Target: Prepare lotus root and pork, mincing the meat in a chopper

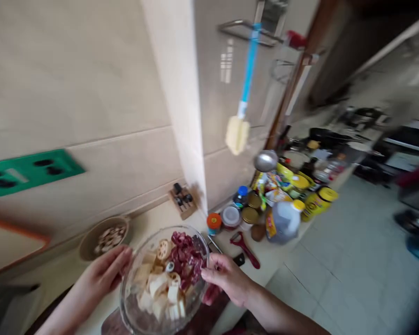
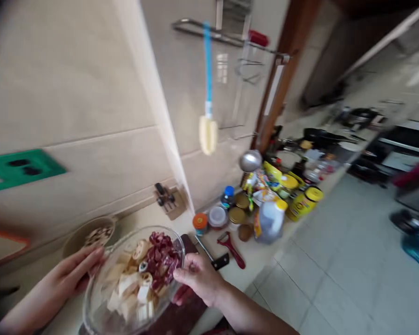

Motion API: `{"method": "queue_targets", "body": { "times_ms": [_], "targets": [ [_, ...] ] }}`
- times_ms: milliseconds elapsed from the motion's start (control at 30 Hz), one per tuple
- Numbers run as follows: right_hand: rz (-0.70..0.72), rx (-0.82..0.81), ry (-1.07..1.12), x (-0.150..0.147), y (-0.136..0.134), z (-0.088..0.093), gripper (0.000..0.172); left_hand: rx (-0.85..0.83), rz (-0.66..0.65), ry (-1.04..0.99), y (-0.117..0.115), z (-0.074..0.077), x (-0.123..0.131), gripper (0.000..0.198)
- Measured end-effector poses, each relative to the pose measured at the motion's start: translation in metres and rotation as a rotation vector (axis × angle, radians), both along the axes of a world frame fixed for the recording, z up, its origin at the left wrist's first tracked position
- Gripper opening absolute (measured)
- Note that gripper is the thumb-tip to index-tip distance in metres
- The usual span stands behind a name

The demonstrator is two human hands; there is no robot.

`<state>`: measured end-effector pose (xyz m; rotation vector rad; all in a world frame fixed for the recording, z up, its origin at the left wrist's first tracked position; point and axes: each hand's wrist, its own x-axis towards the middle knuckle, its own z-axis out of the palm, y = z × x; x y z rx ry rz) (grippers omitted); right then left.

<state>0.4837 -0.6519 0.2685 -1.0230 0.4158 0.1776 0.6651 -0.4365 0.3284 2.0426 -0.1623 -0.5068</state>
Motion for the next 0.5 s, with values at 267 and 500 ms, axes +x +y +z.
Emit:
{"method": "queue_targets", "body": {
  "times_ms": [267,500],
  "targets": [
    [-0.421,-0.120,0.196,-0.181,-0.036,-0.023,0.054,-0.117,-0.502,0.241,-0.116,-0.034,-0.124,0.053],
    [-0.679,-0.260,0.184,-0.332,-0.128,-0.062,0.055,-0.208,-0.607,0.273,-0.255,-0.077,-0.259,0.055]
  ]
}}
